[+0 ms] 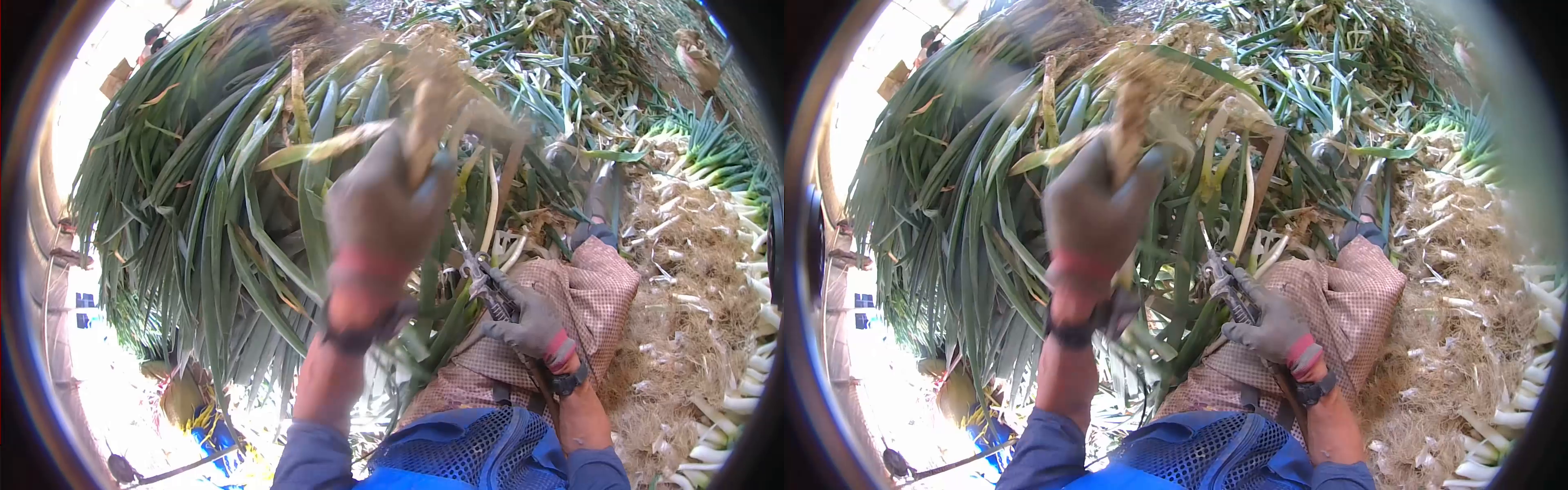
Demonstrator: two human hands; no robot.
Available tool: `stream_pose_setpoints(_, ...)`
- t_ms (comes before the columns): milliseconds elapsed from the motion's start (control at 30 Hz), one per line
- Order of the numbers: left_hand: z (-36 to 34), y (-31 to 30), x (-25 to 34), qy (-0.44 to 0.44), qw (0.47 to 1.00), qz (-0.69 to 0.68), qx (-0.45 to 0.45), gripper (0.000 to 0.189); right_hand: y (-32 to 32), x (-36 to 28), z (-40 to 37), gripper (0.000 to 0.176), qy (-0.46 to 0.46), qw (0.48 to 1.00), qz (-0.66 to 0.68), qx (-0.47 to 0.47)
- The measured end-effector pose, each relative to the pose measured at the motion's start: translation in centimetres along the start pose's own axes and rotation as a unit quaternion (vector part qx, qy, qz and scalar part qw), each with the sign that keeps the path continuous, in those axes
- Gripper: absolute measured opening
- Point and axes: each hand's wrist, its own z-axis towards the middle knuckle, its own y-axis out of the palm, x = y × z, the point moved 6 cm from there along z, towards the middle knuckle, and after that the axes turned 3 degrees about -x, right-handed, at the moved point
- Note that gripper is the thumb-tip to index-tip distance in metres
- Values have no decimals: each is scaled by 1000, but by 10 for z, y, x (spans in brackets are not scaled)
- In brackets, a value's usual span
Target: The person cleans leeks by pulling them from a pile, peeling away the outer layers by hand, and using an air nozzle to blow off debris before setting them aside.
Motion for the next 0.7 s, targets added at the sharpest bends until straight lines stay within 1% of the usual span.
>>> stream_pose_setpoints(67,45,57,-11,-3,1000,-15,-14,42,0,9,-2,93,0,1000,-3,11)
stream_pose_setpoints(100,61,85,-24,-10,1000,-25,-17,45,0,17,-1,93,0,999,22,24)
stream_pose_setpoints(167,68,151,-84,-48,994,-35,-94,46,-3,33,4,93,-4,996,74,54)
stream_pose_setpoints(200,64,178,-111,-67,988,-38,-134,48,-8,30,1,93,44,996,57,52)
stream_pose_setpoints(233,41,187,-133,-91,982,8,-163,54,-17,18,-2,93,91,994,42,51)
stream_pose_setpoints(267,10,189,-152,-112,973,55,-192,64,-23,16,-3,93,139,989,27,50)
stream_pose_setpoints(300,-14,188,-165,-129,972,38,-194,68,-22,21,0,95,99,994,8,38)
stream_pose_setpoints(333,-40,186,-177,-152,969,22,-196,74,-17,18,0,95,90,995,-33,1)
stream_pose_setpoints(400,-75,182,-179,-149,976,-12,-158,74,-9,2,7,95,65,988,-118,-71)
stream_pose_setpoints(433,-89,179,-177,-147,979,-29,-139,75,-4,-1,11,97,51,988,-120,-88)
stream_pose_setpoints(500,-112,170,-168,-138,983,-72,-98,75,5,23,26,96,80,994,-44,-60)
stream_pose_setpoints(533,-119,165,-166,-132,984,-92,-77,76,5,21,29,96,90,993,-38,-61)
stream_pose_setpoints(567,-125,167,-172,-148,980,-112,-77,76,4,19,32,96,101,993,-32,-61)
stream_pose_setpoints(633,-136,178,-187,-183,968,-151,-80,76,-4,-7,23,96,119,985,-82,-94)
stream_pose_setpoints(700,-130,192,-179,-170,965,-170,-102,73,0,2,20,96,97,991,-66,-68)
